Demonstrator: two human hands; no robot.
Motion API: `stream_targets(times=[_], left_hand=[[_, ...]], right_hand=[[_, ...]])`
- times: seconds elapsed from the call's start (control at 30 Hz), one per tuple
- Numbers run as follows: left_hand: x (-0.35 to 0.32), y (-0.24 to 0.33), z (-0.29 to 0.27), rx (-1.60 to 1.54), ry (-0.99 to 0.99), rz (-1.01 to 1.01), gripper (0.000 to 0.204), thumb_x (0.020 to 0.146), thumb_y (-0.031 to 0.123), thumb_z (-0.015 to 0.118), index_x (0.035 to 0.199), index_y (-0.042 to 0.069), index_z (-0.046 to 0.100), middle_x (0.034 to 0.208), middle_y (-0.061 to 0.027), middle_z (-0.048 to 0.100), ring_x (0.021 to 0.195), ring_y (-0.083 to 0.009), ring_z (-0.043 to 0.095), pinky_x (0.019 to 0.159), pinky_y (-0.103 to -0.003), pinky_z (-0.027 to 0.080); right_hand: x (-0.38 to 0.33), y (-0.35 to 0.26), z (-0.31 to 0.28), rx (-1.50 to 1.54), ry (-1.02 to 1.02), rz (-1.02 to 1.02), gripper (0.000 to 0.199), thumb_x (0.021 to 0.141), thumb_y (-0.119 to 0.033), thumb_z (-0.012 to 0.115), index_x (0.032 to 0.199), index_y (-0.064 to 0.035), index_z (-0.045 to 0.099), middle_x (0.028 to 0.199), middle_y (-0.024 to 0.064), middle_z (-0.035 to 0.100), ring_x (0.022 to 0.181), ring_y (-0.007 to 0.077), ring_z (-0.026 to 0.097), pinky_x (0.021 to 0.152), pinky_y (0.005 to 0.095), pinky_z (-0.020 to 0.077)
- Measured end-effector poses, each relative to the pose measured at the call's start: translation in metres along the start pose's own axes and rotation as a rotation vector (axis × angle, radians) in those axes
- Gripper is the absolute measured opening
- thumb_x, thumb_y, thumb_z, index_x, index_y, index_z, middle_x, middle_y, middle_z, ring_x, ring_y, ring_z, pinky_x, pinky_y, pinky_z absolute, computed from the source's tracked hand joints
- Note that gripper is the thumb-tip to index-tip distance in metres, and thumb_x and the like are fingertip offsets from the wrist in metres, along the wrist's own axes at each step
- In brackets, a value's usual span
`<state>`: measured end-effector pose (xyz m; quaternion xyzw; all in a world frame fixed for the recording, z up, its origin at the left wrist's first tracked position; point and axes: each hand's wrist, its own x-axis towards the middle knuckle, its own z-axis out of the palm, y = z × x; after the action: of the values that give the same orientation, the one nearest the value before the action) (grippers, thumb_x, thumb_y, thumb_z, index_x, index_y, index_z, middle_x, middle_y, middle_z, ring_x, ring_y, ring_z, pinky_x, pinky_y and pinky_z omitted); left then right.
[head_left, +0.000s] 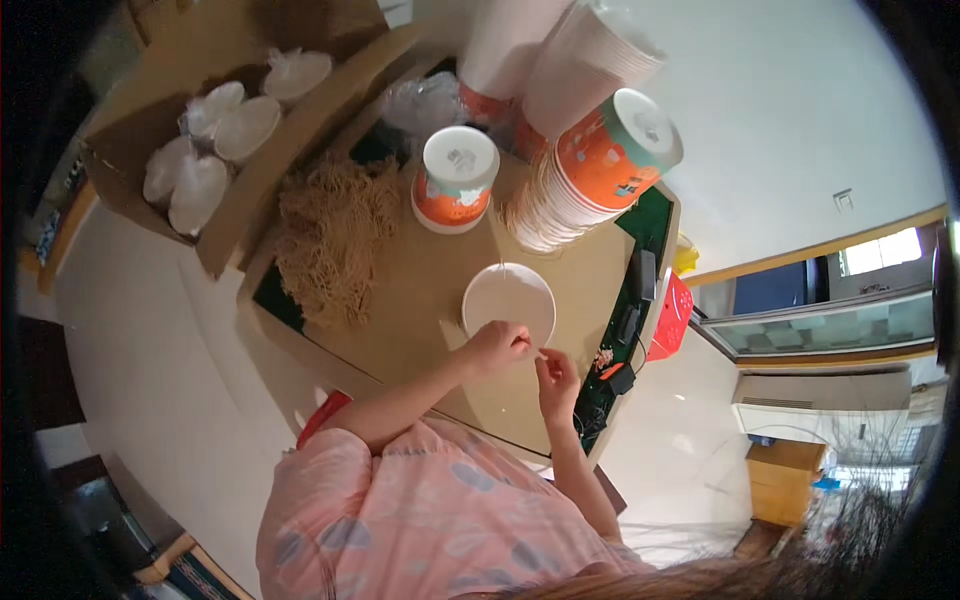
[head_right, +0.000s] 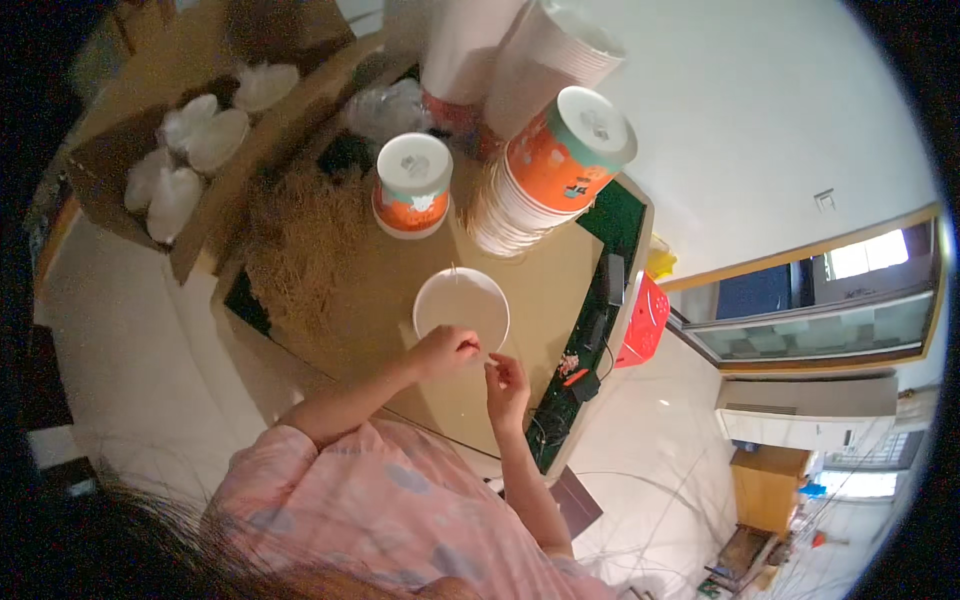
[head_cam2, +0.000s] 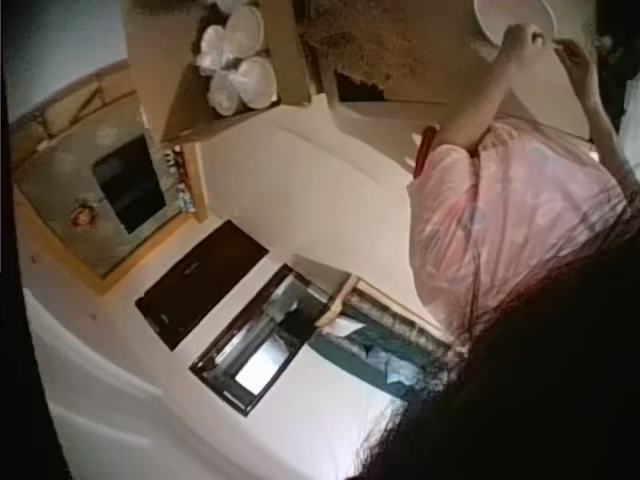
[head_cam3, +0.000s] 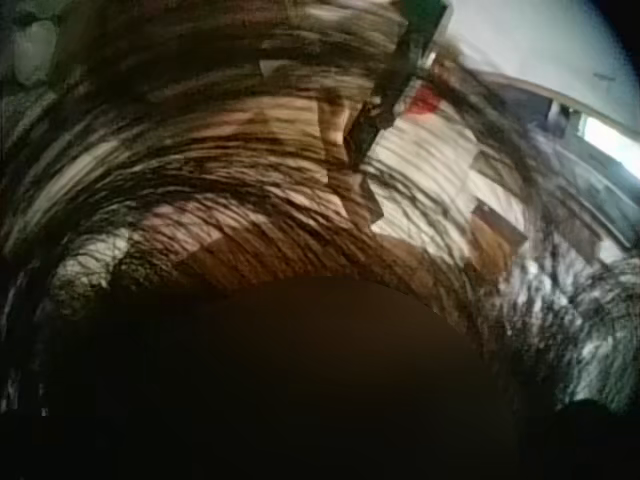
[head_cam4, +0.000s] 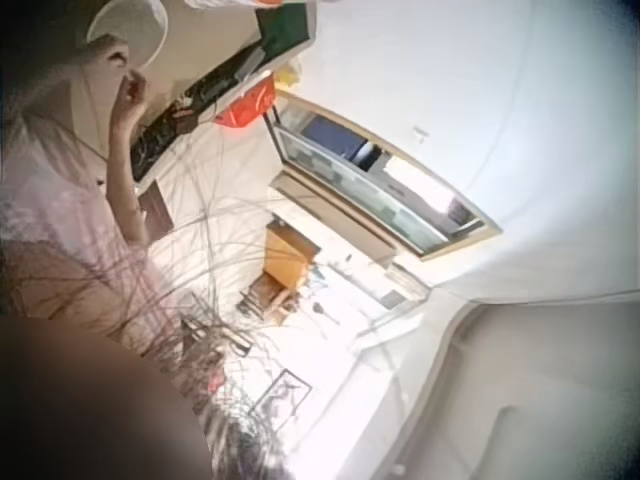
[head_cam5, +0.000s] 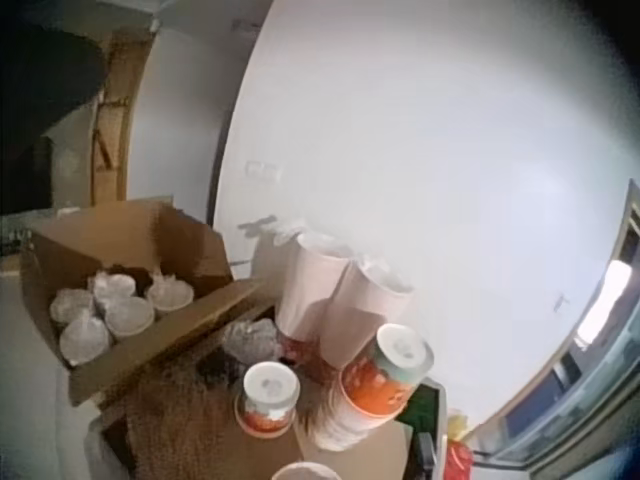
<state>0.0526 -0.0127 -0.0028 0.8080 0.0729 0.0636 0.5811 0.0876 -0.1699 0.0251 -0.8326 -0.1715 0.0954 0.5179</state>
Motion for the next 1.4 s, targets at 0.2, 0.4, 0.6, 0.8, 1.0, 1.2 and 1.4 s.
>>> stream_targets(times=[0.2,0.4,0.6,0.8,1.0,1.2,1.4], left_hand=[[-0.001,0.011,-0.015,-0.137,0.038,-0.038,0.013,0.076,0.010,0.060,0.083,0.000,0.062,0.072,-0.0133,0.063,0.066,-0.0190,0.061,0.061,-0.031,0.047],[-0.006,-0.005,-0.012,-0.250,0.076,-0.043,0.014,0.075,0.011,0.065,0.085,0.000,0.063,0.075,-0.0134,0.064,0.068,-0.0203,0.063,0.063,-0.031,0.048],[-0.001,-0.005,-0.010,-0.119,0.024,-0.130,0.013,0.074,0.011,0.066,0.081,0.000,0.064,0.072,-0.0145,0.063,0.065,-0.0218,0.063,0.060,-0.031,0.048],[0.001,-0.001,-0.013,-0.037,-0.011,-0.081,0.010,0.074,0.009,0.065,0.079,0.001,0.063,0.072,-0.0145,0.063,0.064,-0.0225,0.062,0.059,-0.032,0.047],[-0.001,0.006,-0.011,-0.038,0.012,-0.083,0.009,0.074,0.009,0.064,0.078,0.001,0.063,0.071,-0.0139,0.063,0.065,-0.0231,0.063,0.059,-0.033,0.048],[-0.002,0.007,-0.010,-0.082,0.004,-0.096,0.009,0.075,0.009,0.064,0.078,0.000,0.063,0.072,-0.0143,0.063,0.066,-0.0239,0.063,0.060,-0.033,0.048],[-0.007,0.020,-0.019,-0.069,-0.008,-0.096,0.010,0.077,0.010,0.063,0.081,0.000,0.062,0.077,-0.0152,0.063,0.068,-0.0230,0.062,0.061,-0.031,0.048]], right_hand=[[0.021,-0.009,0.007,-0.232,-0.188,-0.043,0.014,0.077,-0.008,0.066,0.090,-0.0033,0.062,0.072,0.0066,0.053,0.062,0.0133,0.052,0.057,0.0257,0.0424],[0.026,-0.008,0.018,-0.112,-0.194,0.071,0.009,0.077,-0.009,0.065,0.083,-0.0022,0.063,0.069,0.0045,0.056,0.060,0.0111,0.050,0.056,0.0247,0.0414],[0.028,-0.010,0.018,0.077,-0.128,0.281,0.007,0.079,-0.009,0.063,0.082,-0.0025,0.062,0.070,-0.0001,0.058,0.062,0.0074,0.050,0.059,0.0222,0.0407],[0.063,-0.013,-0.022,0.311,-0.020,0.144,0.009,0.083,-0.006,0.055,0.091,-0.0026,0.059,0.079,0.0000,0.058,0.076,0.0098,0.054,0.070,0.0237,0.0431],[0.057,-0.051,-0.021,-0.379,-0.483,-0.332,0.032,0.072,0.002,0.065,0.102,-0.0036,0.056,0.090,0.0088,0.059,0.079,0.0223,0.059,0.071,0.0296,0.0471],[0.061,-0.045,-0.021,-0.412,-0.537,-0.460,0.010,0.075,0.000,0.063,0.084,0.0000,0.058,0.077,0.0115,0.058,0.070,0.0264,0.058,0.061,0.0330,0.0466],[0.055,-0.034,-0.017,-0.418,-0.460,-0.334,0.006,0.079,-0.005,0.061,0.081,-0.0005,0.058,0.075,0.0127,0.056,0.065,0.0271,0.056,0.058,0.0335,0.0450]])
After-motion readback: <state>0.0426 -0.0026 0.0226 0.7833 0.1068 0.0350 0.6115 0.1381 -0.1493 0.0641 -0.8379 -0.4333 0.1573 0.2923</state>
